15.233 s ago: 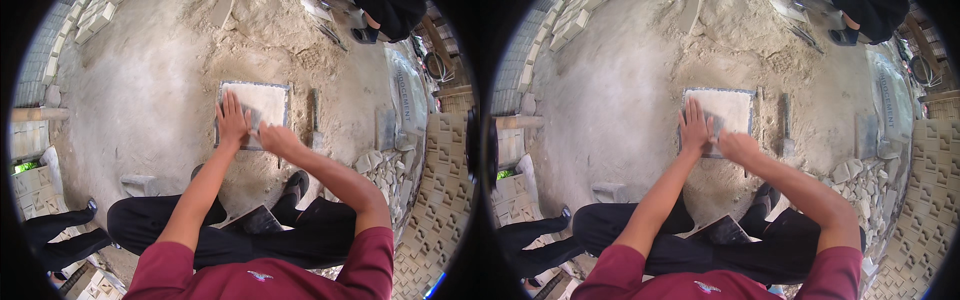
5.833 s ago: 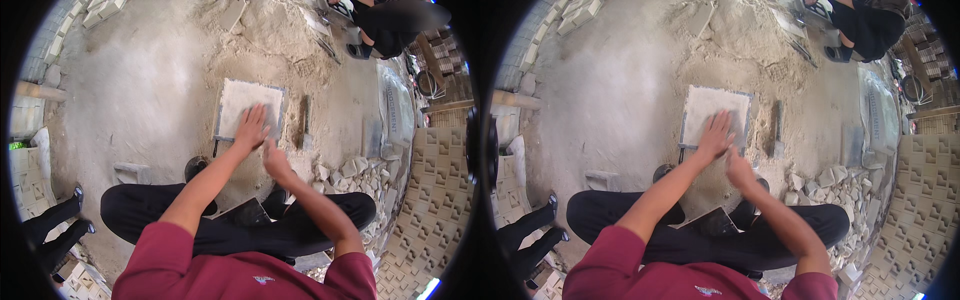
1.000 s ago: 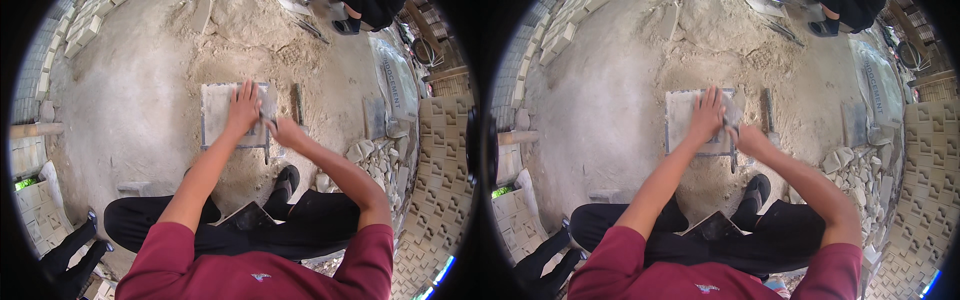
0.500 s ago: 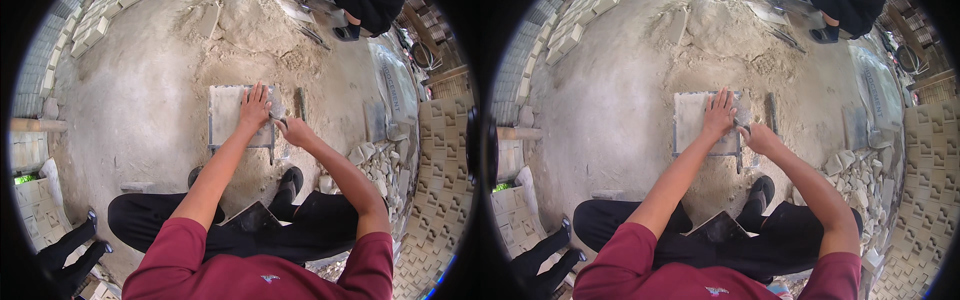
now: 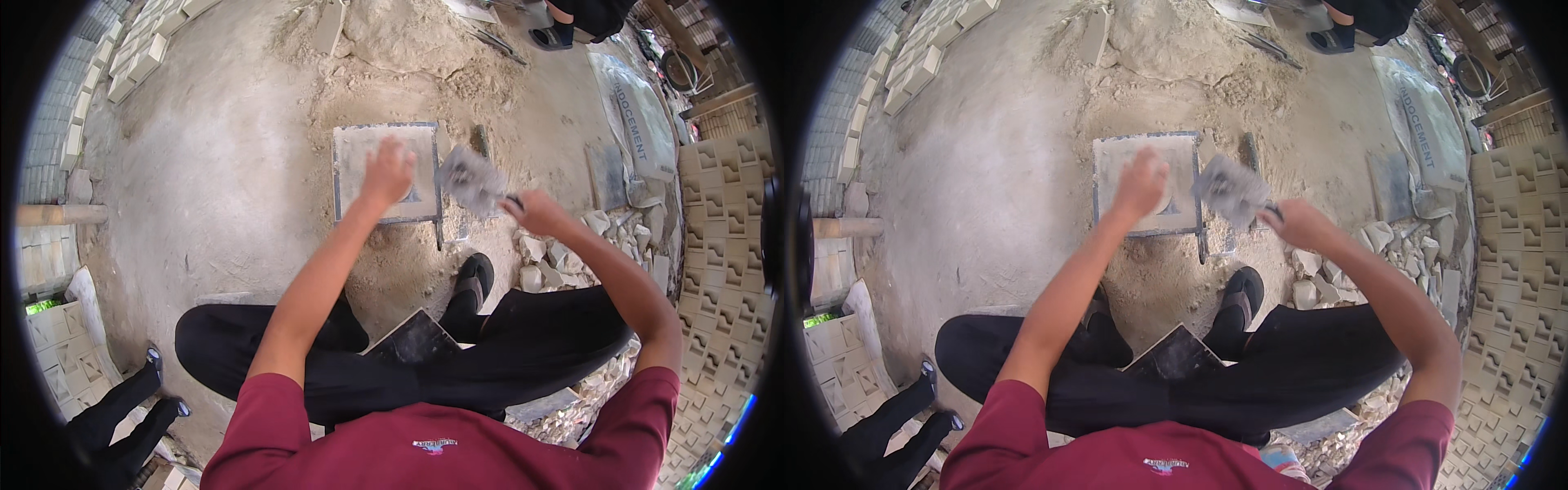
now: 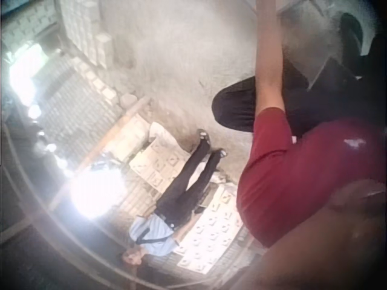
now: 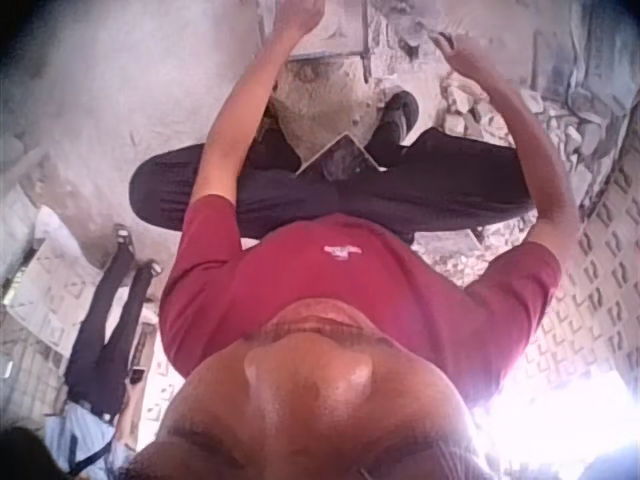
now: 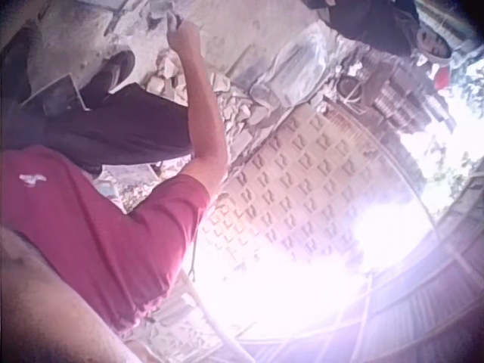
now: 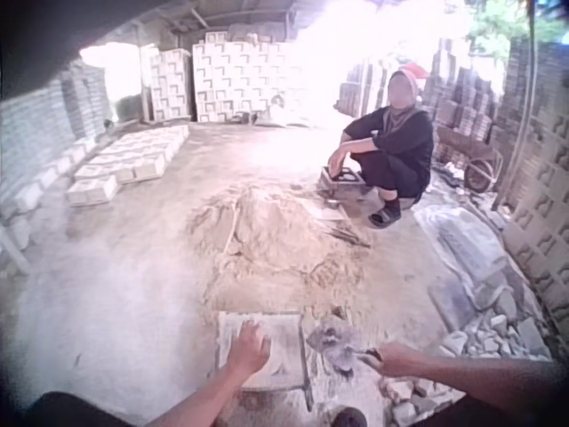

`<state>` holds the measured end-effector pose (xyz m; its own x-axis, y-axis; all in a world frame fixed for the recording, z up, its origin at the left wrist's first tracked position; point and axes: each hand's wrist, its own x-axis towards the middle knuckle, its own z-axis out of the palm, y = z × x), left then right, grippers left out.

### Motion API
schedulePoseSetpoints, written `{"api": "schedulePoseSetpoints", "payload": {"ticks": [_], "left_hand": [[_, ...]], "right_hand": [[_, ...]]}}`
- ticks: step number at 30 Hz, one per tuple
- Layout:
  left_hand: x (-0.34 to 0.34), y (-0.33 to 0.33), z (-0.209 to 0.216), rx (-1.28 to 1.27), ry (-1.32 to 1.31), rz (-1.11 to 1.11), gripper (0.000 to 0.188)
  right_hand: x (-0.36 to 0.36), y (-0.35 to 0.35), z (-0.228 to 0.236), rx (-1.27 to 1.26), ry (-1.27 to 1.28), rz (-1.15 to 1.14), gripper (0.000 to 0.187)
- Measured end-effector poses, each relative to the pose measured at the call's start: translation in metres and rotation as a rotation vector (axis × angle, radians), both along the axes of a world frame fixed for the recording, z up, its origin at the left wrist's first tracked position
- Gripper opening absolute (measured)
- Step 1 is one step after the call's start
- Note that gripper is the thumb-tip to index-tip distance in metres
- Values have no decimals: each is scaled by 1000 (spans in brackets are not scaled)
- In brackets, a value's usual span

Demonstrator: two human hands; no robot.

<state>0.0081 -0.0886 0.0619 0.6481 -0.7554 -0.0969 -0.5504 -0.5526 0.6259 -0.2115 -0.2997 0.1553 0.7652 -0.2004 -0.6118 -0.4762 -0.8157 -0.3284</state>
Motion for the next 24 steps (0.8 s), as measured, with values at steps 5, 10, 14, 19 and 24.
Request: {"api": "schedulePoseSetpoints", "payload": {"ticks": [5,10,14,19,24], "left_hand": [[21,11,-45,124,-400,23,64],[-11,9,-68,164,-496,1,68],[-11,6,-63,136,-492,-16,68],[-9,2,-65,133,-456,-16,65],[-6,4,-66,106,-457,-7,64]], "right_hand": [[24,-32,-81,-239,-295,-274,50],[57,-9,-122,-175,-245,-300,47],[63,4,-160,-121,-283,-518,46],[64,8,-199,-166,-427,-678,49],[83,-7,-184,-90,-371,-660,47]]}}
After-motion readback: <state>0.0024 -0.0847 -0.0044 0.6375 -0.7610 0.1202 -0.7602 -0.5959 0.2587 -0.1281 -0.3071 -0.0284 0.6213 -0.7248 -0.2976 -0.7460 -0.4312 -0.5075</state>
